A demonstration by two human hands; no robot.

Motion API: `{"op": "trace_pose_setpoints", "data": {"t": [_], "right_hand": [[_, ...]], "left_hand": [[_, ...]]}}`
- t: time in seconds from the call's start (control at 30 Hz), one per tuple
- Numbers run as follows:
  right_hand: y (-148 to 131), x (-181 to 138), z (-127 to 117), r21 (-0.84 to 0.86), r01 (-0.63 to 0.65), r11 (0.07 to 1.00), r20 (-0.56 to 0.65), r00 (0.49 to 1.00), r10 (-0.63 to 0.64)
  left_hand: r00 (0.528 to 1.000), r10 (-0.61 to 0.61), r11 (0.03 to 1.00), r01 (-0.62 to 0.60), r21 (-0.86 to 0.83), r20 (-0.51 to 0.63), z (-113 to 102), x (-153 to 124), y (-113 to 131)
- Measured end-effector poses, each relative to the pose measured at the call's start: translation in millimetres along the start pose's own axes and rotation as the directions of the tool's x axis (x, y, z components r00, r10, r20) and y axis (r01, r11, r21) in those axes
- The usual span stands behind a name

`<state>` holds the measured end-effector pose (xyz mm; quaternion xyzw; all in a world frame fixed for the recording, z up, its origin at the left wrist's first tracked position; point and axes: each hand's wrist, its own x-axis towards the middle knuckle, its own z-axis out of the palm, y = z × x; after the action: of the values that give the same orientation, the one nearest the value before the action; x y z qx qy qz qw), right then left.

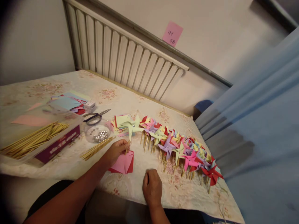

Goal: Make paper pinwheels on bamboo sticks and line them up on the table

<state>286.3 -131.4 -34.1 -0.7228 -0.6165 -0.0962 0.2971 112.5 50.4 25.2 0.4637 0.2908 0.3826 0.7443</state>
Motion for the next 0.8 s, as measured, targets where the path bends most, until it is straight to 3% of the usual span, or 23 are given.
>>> {"op": "trace_pose_setpoints", "data": {"t": [0.2, 0.3, 0.43, 0.5, 0.6, 0.67, 0.8], "right_hand": [[-1, -1, -2, 0.045, -0.018, 0.999, -0.007, 1.0, 0.019], [2, 2, -2, 0.125, -0.084, 0.989, -0.02, 0.996, 0.087], [1, 22, 0, 0.26, -0.212, 0.942, -0.065, 0.97, 0.236], [-6, 40, 4, 0.312, -0.216, 0.925, -0.052, 0.968, 0.244], [-26, 75, 16, 0.387, -0.172, 0.906, 0.035, 0.985, 0.171], [-42, 98, 25, 0.422, -0.095, 0.902, 0.107, 0.993, 0.055], [-72, 135, 49, 0.482, 0.089, 0.872, 0.213, 0.953, -0.215]], "left_hand": [[0.999, 0.02, 1.0, -0.019, -0.016, 0.034, 0, -1, 4], [1.0, 0.022, 1.0, -0.022, -0.023, 0.022, 0, 1, 6], [0.999, 0.029, 0.999, -0.03, -0.042, -0.023, -2, 5, 10], [0.996, 0.073, 0.997, -0.074, -0.027, -0.043, -3, 4, 14], [0.989, 0.136, 0.99, -0.138, -0.021, -0.058, -7, 2, 20], [0.986, 0.162, 0.985, -0.163, -0.05, -0.033, -10, -1, 24], [0.98, 0.197, 0.972, -0.192, -0.134, 0.03, -19, -6, 29]]}}
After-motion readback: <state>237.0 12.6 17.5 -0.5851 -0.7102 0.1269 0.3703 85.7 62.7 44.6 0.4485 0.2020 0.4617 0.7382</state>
